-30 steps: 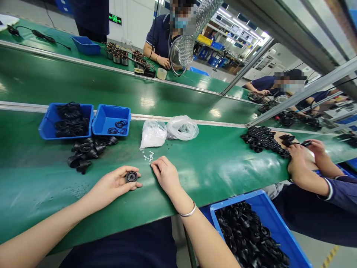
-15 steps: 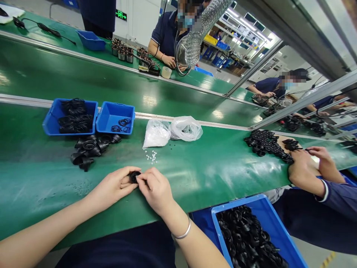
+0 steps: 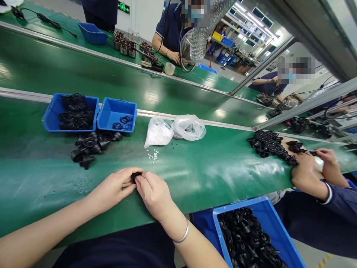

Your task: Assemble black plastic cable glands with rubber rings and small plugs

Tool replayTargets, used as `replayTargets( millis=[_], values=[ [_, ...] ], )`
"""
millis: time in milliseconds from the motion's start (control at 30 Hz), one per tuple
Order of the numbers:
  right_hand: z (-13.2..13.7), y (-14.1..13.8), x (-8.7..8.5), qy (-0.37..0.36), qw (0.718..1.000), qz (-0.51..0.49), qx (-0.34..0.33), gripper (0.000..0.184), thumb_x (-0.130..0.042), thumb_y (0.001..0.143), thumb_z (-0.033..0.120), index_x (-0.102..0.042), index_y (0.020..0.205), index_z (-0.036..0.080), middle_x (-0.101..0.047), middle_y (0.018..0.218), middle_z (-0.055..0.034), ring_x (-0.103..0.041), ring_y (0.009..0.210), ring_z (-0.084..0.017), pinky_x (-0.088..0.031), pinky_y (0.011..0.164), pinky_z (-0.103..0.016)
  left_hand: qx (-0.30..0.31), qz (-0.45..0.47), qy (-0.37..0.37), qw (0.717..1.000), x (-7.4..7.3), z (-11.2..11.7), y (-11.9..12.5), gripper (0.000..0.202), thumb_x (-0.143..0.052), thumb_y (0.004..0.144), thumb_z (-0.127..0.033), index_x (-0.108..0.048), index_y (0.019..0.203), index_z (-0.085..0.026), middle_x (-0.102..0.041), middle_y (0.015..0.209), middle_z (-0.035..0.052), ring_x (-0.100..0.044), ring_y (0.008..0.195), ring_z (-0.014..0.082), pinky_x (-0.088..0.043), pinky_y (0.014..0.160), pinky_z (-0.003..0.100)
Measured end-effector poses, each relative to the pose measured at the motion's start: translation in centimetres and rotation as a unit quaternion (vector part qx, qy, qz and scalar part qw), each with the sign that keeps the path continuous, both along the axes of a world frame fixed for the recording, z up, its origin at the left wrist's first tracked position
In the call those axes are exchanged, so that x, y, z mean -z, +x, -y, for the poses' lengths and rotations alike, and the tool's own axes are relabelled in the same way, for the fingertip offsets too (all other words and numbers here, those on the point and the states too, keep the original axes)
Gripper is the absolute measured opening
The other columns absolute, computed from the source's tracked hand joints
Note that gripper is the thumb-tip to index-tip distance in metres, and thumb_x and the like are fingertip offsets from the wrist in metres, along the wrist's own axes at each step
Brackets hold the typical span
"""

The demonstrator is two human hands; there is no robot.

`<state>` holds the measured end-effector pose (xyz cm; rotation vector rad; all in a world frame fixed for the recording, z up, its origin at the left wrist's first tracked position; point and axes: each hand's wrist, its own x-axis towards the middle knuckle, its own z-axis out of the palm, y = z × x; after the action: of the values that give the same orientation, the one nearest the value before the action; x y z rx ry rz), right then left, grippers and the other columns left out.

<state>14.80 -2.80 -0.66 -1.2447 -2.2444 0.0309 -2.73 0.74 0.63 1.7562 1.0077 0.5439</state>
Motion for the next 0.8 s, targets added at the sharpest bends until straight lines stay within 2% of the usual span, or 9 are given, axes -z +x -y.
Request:
replayTargets(
  millis=[67,167,267,333,400,467,533,633,800],
  values=[
    [0.0,-0.2,-0.1,-0.021,1.000,-0.001,0.003,0.018,-0.050,0.091,0.013,-0.060,0.105,0.017,-0.064,0.090,-0.0096,-0.062,0.083,-0.019,-0.054,0.072,-0.030,0.002,0.013,-0.011,1.000,-0.1,0.0,0.0,0.037,-0.051,0.083,-0.019,-0.057,0.120,-0.025,-0.065,0.105,0.0056,-0.064,0.078,0.0207,-0.048,0.073,0.030],
    [-0.2,0.1,-0.7,-0.067,0.998,-0.010,-0.008,0.020,-0.047,0.093,0.015,-0.062,0.107,0.020,-0.064,0.092,-0.0078,-0.062,0.083,-0.017,-0.053,0.072,-0.029,-0.016,0.031,-0.027,0.999,0.0,0.0,0.0,0.034,-0.054,0.082,-0.021,-0.058,0.116,-0.025,-0.067,0.105,0.0051,-0.065,0.087,0.0234,-0.050,0.075,0.030],
    [-1.6,2.0,-1.2,-0.097,0.992,-0.072,-0.035,0.017,-0.050,0.092,0.019,-0.064,0.101,0.023,-0.065,0.093,-0.0053,-0.062,0.084,-0.015,-0.053,0.075,-0.028,-0.024,0.069,-0.087,0.994,0.2,0.1,0.2,0.029,-0.057,0.083,-0.026,-0.058,0.112,-0.025,-0.068,0.106,0.0047,-0.067,0.095,0.0242,-0.052,0.081,0.031],
    [-3.3,4.4,-1.1,-0.089,0.988,-0.117,0.044,0.014,-0.051,0.092,0.023,-0.065,0.094,0.022,-0.065,0.088,-0.0044,-0.062,0.082,-0.015,-0.053,0.077,-0.029,-0.020,0.102,-0.143,0.984,0.3,0.2,0.4,0.028,-0.057,0.084,-0.030,-0.055,0.112,-0.025,-0.068,0.110,0.0049,-0.067,0.101,0.0235,-0.051,0.089,0.031],
    [-5.3,7.1,-0.7,-0.071,0.974,-0.118,0.180,0.016,-0.050,0.092,0.026,-0.064,0.089,0.020,-0.064,0.081,-0.0045,-0.061,0.075,-0.016,-0.052,0.074,-0.030,-0.016,0.115,-0.181,0.977,0.4,0.2,0.4,0.030,-0.059,0.084,-0.034,-0.053,0.112,-0.024,-0.068,0.113,0.0057,-0.065,0.107,0.0235,-0.049,0.094,0.031],
    [-7.2,9.4,0.0,-0.068,0.965,-0.090,0.237,0.016,-0.054,0.089,0.029,-0.065,0.091,0.017,-0.063,0.079,-0.0052,-0.060,0.071,-0.016,-0.052,0.070,-0.031,-0.014,0.113,-0.197,0.974,0.5,0.1,0.5,0.033,-0.060,0.083,-0.036,-0.052,0.113,-0.024,-0.068,0.113,0.0067,-0.065,0.109,0.0243,-0.049,0.096,0.032],
    [-8.7,10.6,0.5,-0.071,0.965,-0.070,0.244,0.017,-0.057,0.086,0.030,-0.066,0.091,0.016,-0.063,0.079,-0.0057,-0.059,0.069,-0.017,-0.051,0.069,-0.031,-0.016,0.114,-0.203,0.972,0.5,-0.1,0.4,0.034,-0.062,0.082,-0.037,-0.052,0.113,-0.024,-0.069,0.114,0.0072,-0.065,0.109,0.0248,-0.049,0.096,0.033],
    [-9.6,10.6,0.8,-0.071,0.968,-0.054,0.235,0.014,-0.055,0.087,0.025,-0.066,0.084,0.017,-0.062,0.079,-0.0061,-0.059,0.072,-0.018,-0.049,0.070,-0.031,-0.021,0.118,-0.213,0.970,0.6,-0.2,0.4,0.036,-0.063,0.081,-0.037,-0.052,0.113,-0.023,-0.069,0.113,0.0077,-0.065,0.109,0.0248,-0.048,0.097,0.033],
    [-9.1,9.8,0.6,-0.072,0.969,-0.042,0.231,0.018,-0.050,0.089,0.025,-0.063,0.079,0.017,-0.060,0.078,-0.0072,-0.057,0.074,-0.020,-0.047,0.071,-0.032,-0.024,0.129,-0.232,0.964,0.5,-0.3,0.4,0.034,-0.062,0.082,-0.035,-0.052,0.113,-0.024,-0.070,0.112,0.0078,-0.065,0.109,0.0254,-0.049,0.096,0.035]
  ],
)
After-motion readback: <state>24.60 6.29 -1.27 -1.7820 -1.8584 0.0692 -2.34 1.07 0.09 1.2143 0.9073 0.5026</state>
